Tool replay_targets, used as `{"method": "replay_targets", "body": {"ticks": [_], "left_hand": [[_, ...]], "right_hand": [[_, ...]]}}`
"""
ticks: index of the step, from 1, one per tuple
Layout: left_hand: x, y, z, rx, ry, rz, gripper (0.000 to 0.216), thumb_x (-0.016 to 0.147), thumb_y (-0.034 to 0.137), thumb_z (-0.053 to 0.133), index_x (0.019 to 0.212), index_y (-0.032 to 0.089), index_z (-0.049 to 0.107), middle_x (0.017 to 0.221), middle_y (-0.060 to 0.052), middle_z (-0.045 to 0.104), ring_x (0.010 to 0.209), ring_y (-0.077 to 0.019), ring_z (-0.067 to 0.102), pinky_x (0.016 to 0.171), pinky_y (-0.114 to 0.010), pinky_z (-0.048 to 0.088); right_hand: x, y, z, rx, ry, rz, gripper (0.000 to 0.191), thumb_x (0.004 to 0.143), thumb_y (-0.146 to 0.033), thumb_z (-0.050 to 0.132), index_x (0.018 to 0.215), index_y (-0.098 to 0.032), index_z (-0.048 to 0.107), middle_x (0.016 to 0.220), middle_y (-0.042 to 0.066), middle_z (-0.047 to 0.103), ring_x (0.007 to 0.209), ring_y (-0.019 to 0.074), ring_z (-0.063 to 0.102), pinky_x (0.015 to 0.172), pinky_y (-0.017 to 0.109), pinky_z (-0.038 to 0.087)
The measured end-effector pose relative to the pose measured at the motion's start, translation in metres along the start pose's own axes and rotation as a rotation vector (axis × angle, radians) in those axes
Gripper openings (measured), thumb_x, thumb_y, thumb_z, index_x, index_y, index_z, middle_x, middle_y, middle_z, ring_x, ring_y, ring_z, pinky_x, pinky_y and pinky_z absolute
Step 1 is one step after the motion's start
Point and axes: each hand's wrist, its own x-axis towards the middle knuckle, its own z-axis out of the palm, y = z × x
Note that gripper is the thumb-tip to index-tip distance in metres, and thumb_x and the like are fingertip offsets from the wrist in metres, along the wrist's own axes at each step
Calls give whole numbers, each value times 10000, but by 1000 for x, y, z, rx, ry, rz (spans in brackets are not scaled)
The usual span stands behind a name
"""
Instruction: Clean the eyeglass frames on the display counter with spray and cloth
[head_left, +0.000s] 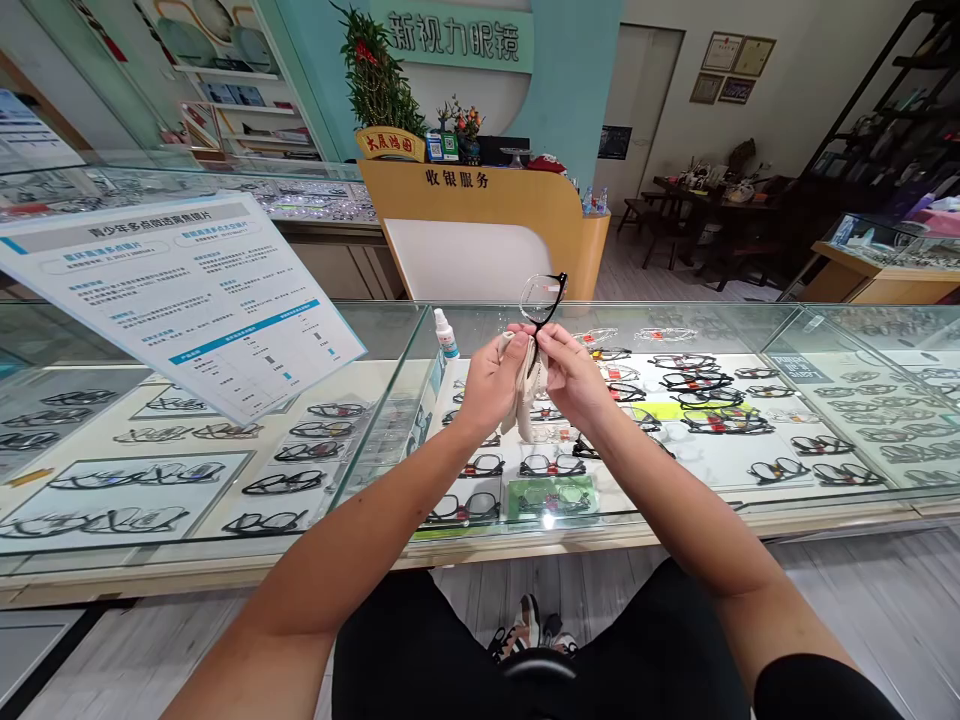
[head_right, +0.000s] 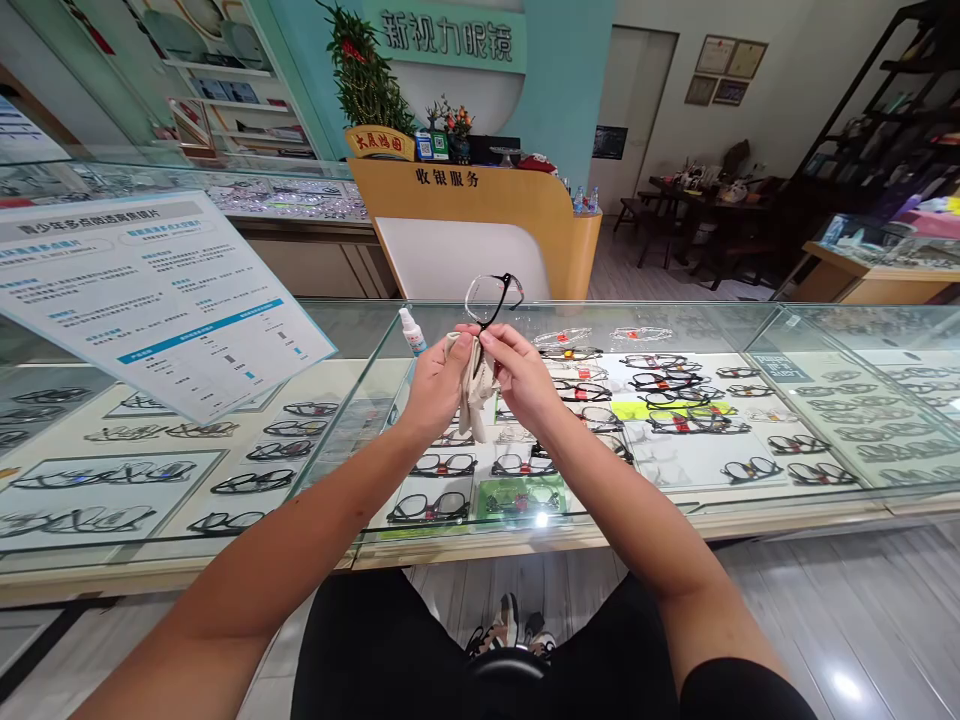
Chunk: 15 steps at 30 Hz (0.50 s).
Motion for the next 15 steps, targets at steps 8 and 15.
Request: {"method": "replay_targets", "body": {"ticks": [8, 15], "left_hand": [[12, 11, -21, -5, -383, -208, 684, 799, 780, 957, 1078, 174, 801, 862, -30, 750, 723, -158, 635, 668, -281, 505], [8, 11, -14, 36, -318, -128, 780, 739, 649, 1050, 1287, 175, 762, 995, -54, 820, 879, -206, 733, 782, -286, 558]], "right_hand": [[4, -17, -11, 23, 13, 15, 418, 733, -507, 1038, 860, -268, 719, 1144, 35, 883, 954, 233, 782, 815, 345, 665], [7, -11, -16, 11, 20, 36, 365, 804, -488, 985, 951, -265, 737, 1169, 29, 859, 907, 193, 740, 707, 296, 594]]}}
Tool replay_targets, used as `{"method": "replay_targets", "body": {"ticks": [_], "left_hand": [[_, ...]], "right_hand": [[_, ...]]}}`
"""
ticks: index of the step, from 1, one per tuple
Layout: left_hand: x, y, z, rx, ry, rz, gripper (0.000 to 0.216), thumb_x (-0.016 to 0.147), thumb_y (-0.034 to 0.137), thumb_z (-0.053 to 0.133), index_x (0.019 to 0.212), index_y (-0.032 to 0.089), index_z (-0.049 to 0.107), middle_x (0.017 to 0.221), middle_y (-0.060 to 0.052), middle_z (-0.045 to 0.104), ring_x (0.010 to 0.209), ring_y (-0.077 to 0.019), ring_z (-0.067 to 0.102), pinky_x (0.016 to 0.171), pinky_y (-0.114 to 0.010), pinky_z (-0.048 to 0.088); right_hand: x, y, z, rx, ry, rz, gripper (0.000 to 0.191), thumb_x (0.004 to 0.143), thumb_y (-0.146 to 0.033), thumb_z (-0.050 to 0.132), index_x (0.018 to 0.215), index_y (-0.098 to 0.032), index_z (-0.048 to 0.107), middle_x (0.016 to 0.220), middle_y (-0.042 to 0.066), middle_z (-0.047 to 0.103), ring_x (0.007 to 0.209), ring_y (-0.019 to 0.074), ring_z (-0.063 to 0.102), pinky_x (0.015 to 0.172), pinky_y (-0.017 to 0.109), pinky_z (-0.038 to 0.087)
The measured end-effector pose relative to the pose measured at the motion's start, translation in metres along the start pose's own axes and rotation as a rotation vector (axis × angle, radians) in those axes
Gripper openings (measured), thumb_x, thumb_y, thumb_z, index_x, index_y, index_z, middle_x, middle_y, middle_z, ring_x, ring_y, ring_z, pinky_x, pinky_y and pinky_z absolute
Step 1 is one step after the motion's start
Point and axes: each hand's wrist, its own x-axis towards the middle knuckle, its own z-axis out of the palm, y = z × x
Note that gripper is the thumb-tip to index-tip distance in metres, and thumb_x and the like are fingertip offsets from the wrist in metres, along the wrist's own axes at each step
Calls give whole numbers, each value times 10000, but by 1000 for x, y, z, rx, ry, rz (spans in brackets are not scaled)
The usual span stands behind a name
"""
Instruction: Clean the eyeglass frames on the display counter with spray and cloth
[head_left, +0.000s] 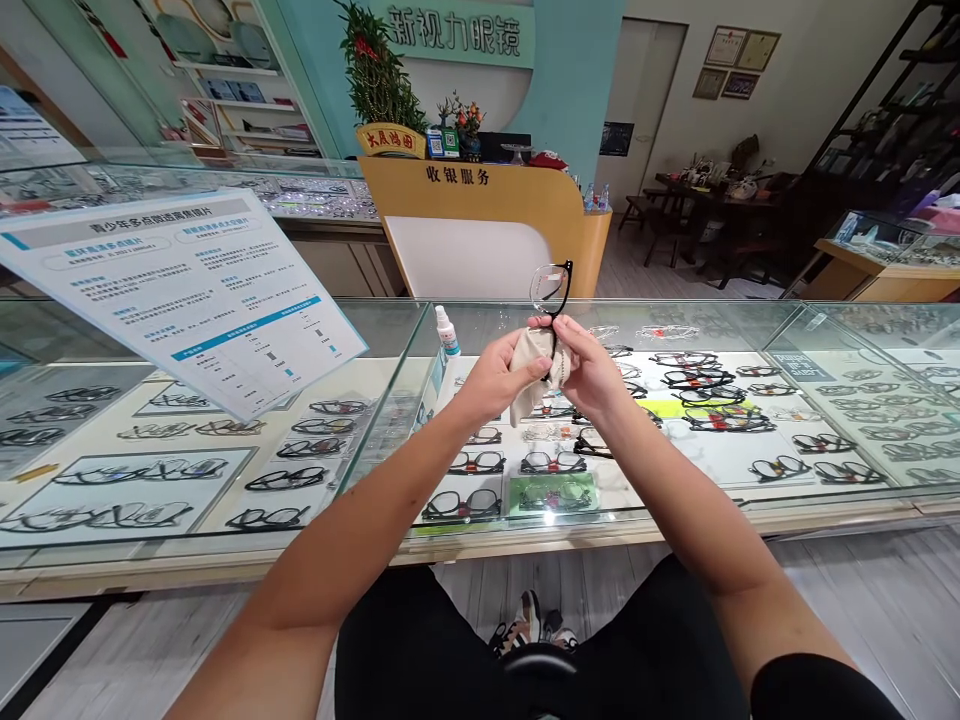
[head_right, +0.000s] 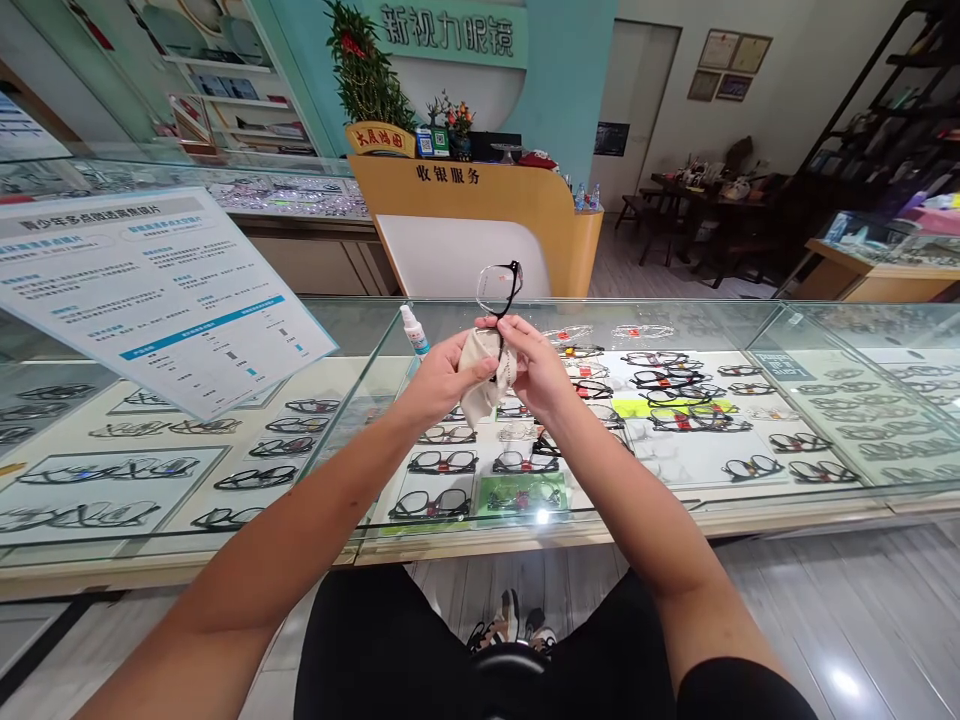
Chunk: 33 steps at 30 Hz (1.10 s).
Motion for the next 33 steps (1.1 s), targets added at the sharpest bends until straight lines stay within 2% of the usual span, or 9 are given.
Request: {"method": "replay_targets", "body": {"ticks": [9, 12, 15, 18, 20, 24, 27, 30, 33], "left_hand": [[1, -10, 7, -24, 255, 78, 710, 820, 865, 882, 1071, 209, 779, 702, 17, 670, 623, -149, 603, 598, -281, 488], [2, -9, 4, -64, 199, 55, 741, 795, 916, 859, 964, 204, 743, 690, 19, 637, 619, -142, 584, 574, -274, 476], [3, -6, 1, -109, 62, 10, 732, 768, 882, 911, 905, 193, 702, 763, -3, 683, 684, -144, 616, 622, -271, 509], [1, -1, -1, -85, -57, -12, 682, 805, 781, 958, 1056, 184, 745, 893, -31, 763, 819, -171, 696, 731, -276, 558], [0, 0, -1, -51, -65, -9, 696, 807, 729, 985, 1176, 186, 755, 927, -30, 784, 856, -178, 718, 756, -273, 561], [0, -4, 3, -52, 80, 32, 768, 739, 731, 1022, 1211, 192, 744, 827, 10, 750, 718, -146, 669, 662, -261, 507], [1, -8, 5, -29, 183, 56, 724, 792, 838, 922, 1083, 199, 747, 700, 28, 677, 610, -139, 598, 581, -276, 463], [2, -10, 5, 16, 232, 74, 743, 822, 935, 815, 968, 210, 735, 669, 28, 640, 598, -140, 562, 576, -286, 460], [3, -9, 4, 47, 245, 109, 747, 825, 950, 795, 863, 210, 702, 716, 15, 648, 676, -145, 574, 640, -283, 485]], "right_hand": [[-10, 11, 16, 3, -24, -62, 413, 753, -552, 1039, 861, -281, 746, 1044, -14, 845, 747, 147, 607, 641, 268, 534], [-8, 8, 14, 21, -34, -61, 433, 703, -534, 1076, 835, -277, 754, 999, -21, 837, 757, 148, 628, 673, 269, 555], [-4, 3, 7, 28, -25, -46, 421, 718, -526, 1065, 855, -271, 759, 1090, -12, 853, 764, 145, 645, 665, 275, 551], [0, 0, 0, 4, -11, -4, 406, 763, -541, 1028, 937, -266, 786, 1075, -8, 843, 678, 126, 582, 607, 281, 508], [1, 1, -2, -13, -8, 13, 408, 785, -551, 1007, 988, -271, 791, 1081, 1, 844, 693, 140, 602, 602, 292, 504], [-3, 10, 4, -1, -16, -29, 413, 782, -540, 1016, 902, -270, 728, 1204, 14, 854, 790, 159, 663, 629, 293, 531], [-5, 15, 9, 6, -18, -53, 413, 799, -535, 1022, 867, -270, 713, 1106, -9, 847, 748, 139, 628, 629, 278, 537], [-6, 14, 11, -5, -11, -67, 403, 772, -522, 1045, 869, -278, 739, 997, -19, 827, 812, 155, 681, 735, 287, 591], [-6, 8, 10, -4, -9, -103, 418, 735, -534, 1061, 857, -286, 748, 1079, 8, 857, 1058, 219, 774, 943, 338, 639]]}}
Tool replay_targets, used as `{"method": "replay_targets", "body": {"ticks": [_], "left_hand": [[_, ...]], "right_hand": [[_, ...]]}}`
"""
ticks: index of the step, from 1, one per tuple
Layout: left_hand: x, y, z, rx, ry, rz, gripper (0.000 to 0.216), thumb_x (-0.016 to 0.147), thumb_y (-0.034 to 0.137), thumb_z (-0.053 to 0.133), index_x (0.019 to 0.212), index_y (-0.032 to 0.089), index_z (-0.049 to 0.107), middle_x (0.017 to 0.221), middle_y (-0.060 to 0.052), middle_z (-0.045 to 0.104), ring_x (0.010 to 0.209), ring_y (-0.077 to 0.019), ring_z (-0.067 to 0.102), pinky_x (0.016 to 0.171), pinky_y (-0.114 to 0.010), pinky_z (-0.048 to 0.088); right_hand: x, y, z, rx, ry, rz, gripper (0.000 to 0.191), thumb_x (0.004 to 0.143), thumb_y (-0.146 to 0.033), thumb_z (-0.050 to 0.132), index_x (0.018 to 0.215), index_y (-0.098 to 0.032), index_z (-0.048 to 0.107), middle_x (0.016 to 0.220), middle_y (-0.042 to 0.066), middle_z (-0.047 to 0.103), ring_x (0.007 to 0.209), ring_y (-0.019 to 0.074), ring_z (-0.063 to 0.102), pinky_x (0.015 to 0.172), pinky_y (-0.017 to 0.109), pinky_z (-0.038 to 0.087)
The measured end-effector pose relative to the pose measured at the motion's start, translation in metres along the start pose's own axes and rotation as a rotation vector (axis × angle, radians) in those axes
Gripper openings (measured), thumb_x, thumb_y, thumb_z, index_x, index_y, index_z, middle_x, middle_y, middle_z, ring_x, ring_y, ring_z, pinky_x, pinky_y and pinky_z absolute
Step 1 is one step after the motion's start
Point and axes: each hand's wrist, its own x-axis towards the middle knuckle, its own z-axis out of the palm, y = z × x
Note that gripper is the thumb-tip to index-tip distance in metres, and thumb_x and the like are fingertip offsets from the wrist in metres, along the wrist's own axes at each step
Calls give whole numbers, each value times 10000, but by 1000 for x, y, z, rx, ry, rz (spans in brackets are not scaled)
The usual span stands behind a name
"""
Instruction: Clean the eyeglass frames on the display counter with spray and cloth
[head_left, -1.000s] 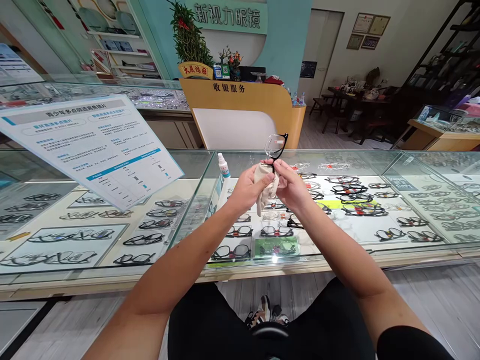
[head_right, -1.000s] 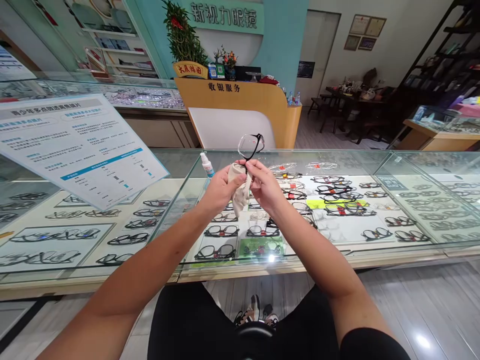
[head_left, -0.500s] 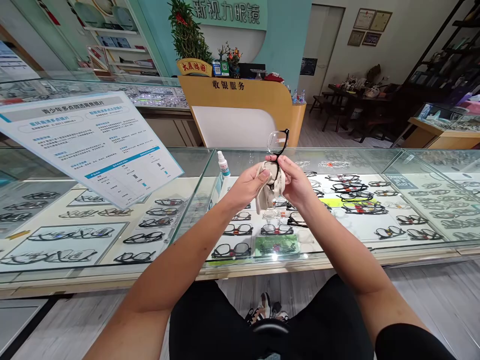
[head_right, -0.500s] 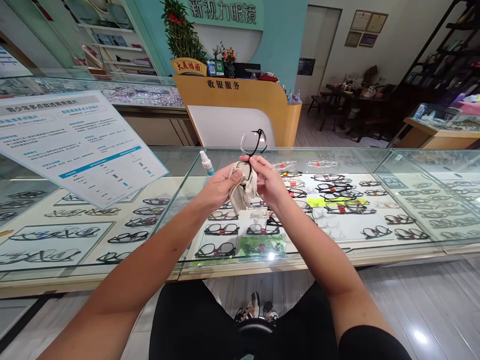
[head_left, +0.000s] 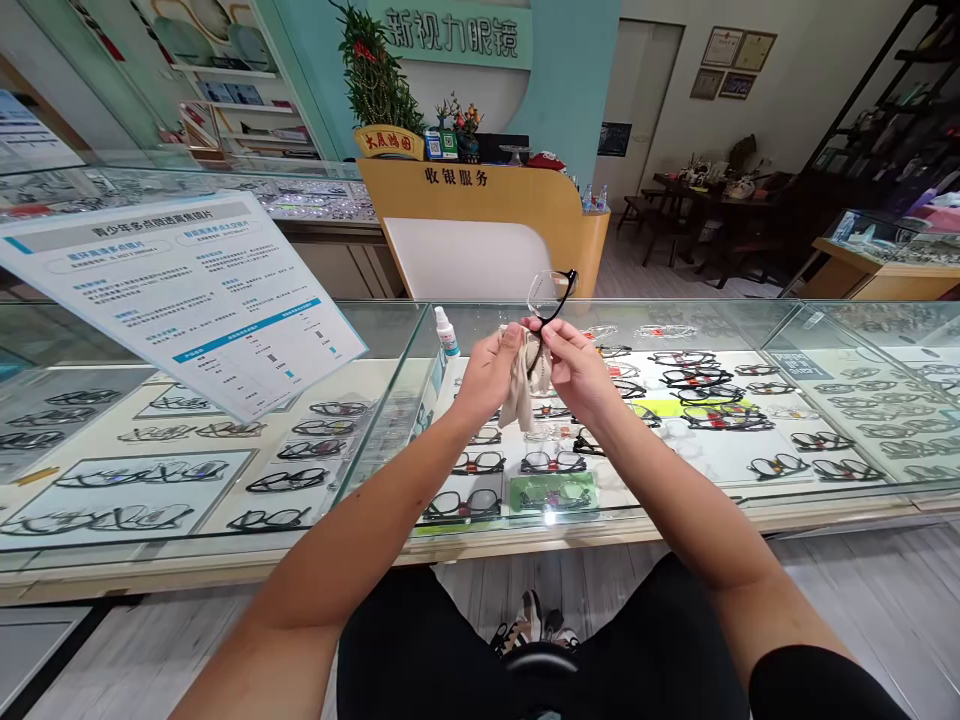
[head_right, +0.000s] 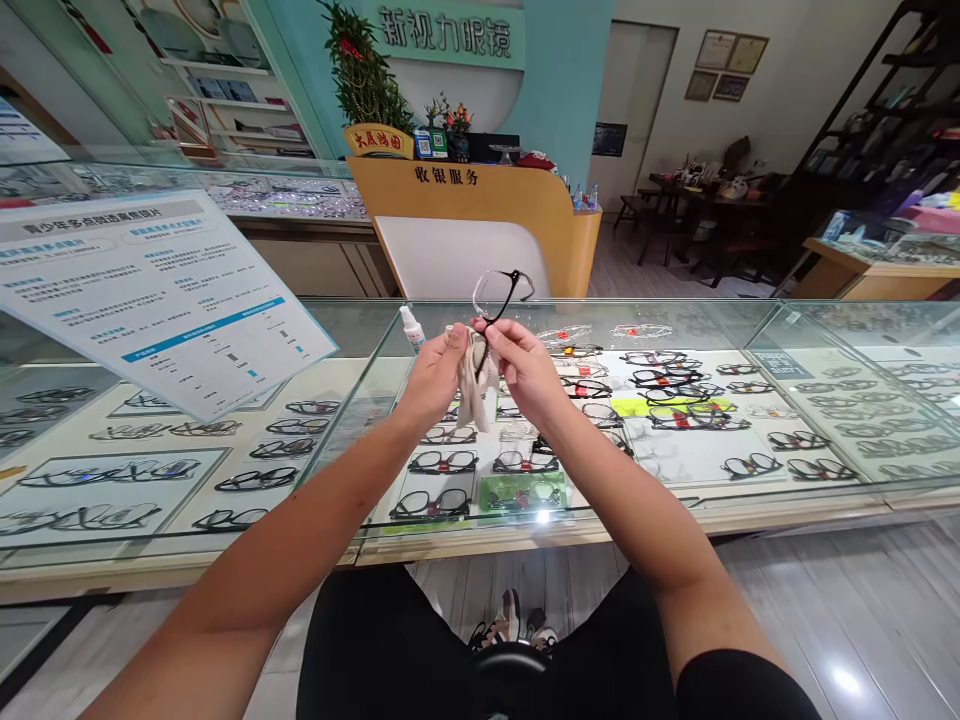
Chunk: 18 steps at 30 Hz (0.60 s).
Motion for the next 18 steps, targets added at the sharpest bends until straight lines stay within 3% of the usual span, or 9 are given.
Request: {"method": "replay_targets", "body": {"ticks": [4, 11, 14, 18], "left_hand": [[0, 0, 0, 59, 29, 47, 745, 860, 948, 761, 817, 208, 689, 758, -9, 662, 761, -174, 586, 690, -297, 480], [9, -8, -15, 152, 105, 88, 709, 931, 913, 722, 766, 227, 649, 714, -11, 593, 718, -185, 506, 690, -325, 405], [16, -6, -29, 529, 78, 132, 576, 1095, 738, 599, 793, 248, 582, 724, -13, 577, 700, -203, 495, 704, -337, 377], [22, -2, -44, 1166, -137, -118, 328, 1167, 498, 451, 1182, 243, 656, 868, -67, 732, 841, -308, 679, 786, -379, 453]], "right_hand": [[1, -9, -2, 8, 13, -25, 458, 710, -555, 1070, 868, -293, 730, 1181, 26, 864, 1264, 272, 769, 1078, 413, 642], [9, -22, -15, 18, 64, -110, 382, 798, -500, 1028, 913, -304, 721, 1243, 9, 864, 1168, 213, 779, 1047, 361, 638], [12, -27, -18, -10, 72, -105, 346, 864, -508, 975, 925, -295, 709, 1205, 17, 867, 1108, 199, 790, 1012, 340, 646], [11, -30, -17, -46, 36, -71, 352, 901, -529, 931, 940, -274, 692, 1074, 22, 855, 1036, 197, 809, 913, 308, 658]]}}
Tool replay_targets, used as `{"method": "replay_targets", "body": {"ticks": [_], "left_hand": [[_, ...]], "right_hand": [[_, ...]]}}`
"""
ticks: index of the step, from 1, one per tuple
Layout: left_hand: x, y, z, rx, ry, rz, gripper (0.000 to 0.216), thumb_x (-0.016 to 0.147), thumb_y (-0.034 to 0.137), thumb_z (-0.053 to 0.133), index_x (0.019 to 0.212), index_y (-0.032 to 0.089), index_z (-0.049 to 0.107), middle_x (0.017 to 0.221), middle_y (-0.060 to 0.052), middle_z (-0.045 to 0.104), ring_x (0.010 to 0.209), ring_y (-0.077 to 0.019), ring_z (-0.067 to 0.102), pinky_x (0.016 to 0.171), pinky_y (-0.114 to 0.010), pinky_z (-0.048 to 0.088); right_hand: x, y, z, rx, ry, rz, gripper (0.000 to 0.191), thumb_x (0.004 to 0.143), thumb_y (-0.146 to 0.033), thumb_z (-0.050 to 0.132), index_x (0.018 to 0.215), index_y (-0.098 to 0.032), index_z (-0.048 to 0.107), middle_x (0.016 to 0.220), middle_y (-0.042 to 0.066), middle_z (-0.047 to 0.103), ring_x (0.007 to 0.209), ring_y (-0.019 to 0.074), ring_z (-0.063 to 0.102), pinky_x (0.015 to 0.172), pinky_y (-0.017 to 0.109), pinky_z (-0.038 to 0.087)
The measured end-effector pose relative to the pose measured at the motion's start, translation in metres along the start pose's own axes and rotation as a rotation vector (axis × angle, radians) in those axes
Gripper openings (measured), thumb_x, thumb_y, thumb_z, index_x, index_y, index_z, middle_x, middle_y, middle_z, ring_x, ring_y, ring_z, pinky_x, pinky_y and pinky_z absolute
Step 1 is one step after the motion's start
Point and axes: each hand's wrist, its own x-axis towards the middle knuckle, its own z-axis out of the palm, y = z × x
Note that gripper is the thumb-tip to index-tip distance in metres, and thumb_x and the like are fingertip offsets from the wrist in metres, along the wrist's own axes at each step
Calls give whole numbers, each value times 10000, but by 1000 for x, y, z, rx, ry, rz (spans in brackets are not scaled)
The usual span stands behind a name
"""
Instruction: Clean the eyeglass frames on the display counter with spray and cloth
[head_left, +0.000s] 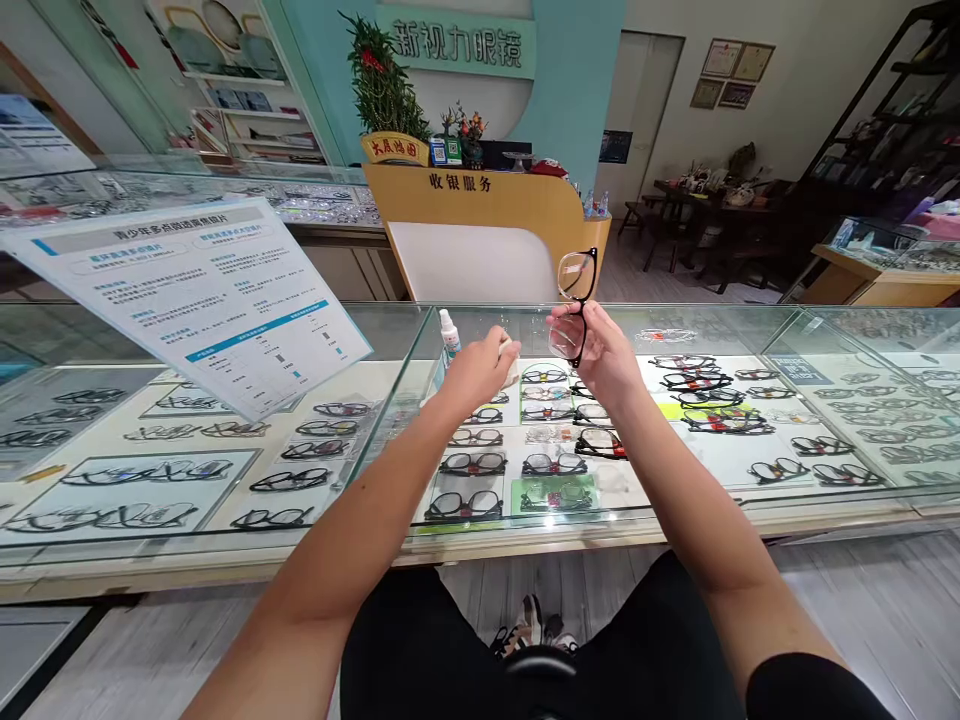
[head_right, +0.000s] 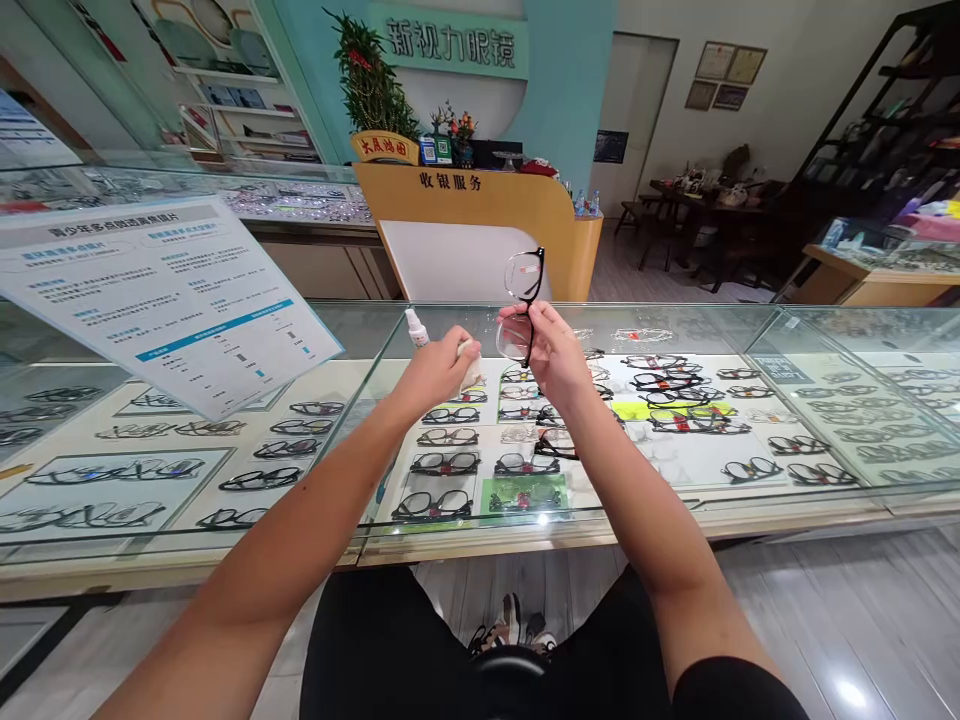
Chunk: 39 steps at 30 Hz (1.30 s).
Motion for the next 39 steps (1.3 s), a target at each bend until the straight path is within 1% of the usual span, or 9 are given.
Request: {"method": "replay_targets", "body": {"ticks": [3, 5, 9, 13, 19, 25, 34, 37, 39], "left_hand": [[1, -3, 1, 219, -214, -32, 373, 1160, 499, 458, 1261, 211, 672, 1052, -140, 817, 1031, -378, 763, 919, -454, 535], [1, -3, 5, 265, -179, 37, 354, 1134, 467, 524, 1259, 188, 701, 1220, -181, 824, 1180, -412, 761, 1048, -529, 547], [-1, -1, 9, 153, 265, 272, 429, 1110, 412, 563, 1455, 174, 656, 1579, -222, 704, 1489, -420, 639, 1258, -623, 469], [-3, 5, -5, -7, 652, 522, 769, 1032, 639, 690, 1659, 239, 495, 1780, -217, 540, 1680, -414, 488, 1388, -652, 365], [1, 38, -65, 11, 665, 758, 1158, 810, 944, 796, 1724, 325, 444, 1805, -180, 529, 1734, -446, 419, 1437, -657, 302], [3, 74, -119, 48, 611, 819, 1008, 831, 895, 830, 1630, 335, 579, 1646, -150, 690, 1592, -434, 593, 1363, -616, 419], [-10, 93, -135, 52, 730, 934, 683, 952, 787, 809, 1442, 325, 696, 1394, -95, 827, 1325, -349, 772, 1197, -531, 568], [-16, 93, -138, 47, 849, 904, 654, 932, 759, 851, 1406, 331, 707, 1351, -77, 839, 1285, -332, 786, 1156, -516, 596], [-20, 94, -140, 19, 955, 875, 666, 900, 744, 894, 1383, 324, 712, 1316, -72, 843, 1258, -330, 793, 1116, -519, 619]], "right_hand": [[-3, -4, 2, -37, -64, 14, 380, 885, -551, 935, 930, -271, 682, 1006, 11, 832, 970, 194, 811, 876, 298, 655], [-5, -8, 2, -91, -91, 27, 393, 883, -573, 924, 915, -269, 677, 968, 10, 817, 926, 192, 801, 885, 306, 652], [-7, -15, 3, -190, -138, 25, 431, 846, -610, 924, 878, -268, 664, 882, -2, 786, 845, 195, 769, 896, 331, 634], [-4, -17, 0, -287, -174, 9, 415, 865, -608, 877, 854, -263, 647, 834, -5, 762, 831, 199, 753, 879, 338, 597], [5, -60, 8, -533, -340, -5, 311, 937, -525, 784, 836, -244, 699, 847, 7, 783, 851, 190, 749, 882, 339, 549], [4, -128, 36, -697, -452, -148, 262, 1010, -421, 738, 817, -252, 684, 855, 9, 780, 853, 188, 729, 897, 365, 574], [-10, -153, 45, -796, -487, -279, 322, 1098, -527, 704, 933, -254, 747, 930, 30, 790, 915, 204, 732, 938, 403, 604], [-18, -154, 43, -867, -386, -524, 356, 1041, -597, 778, 1231, -296, 767, 1210, 58, 798, 1186, 260, 740, 1129, 477, 582], [-21, -153, 42, -915, -302, -691, 591, 964, -618, 857, 1459, -343, 689, 1384, 74, 755, 1358, 308, 694, 1241, 540, 534]]}}
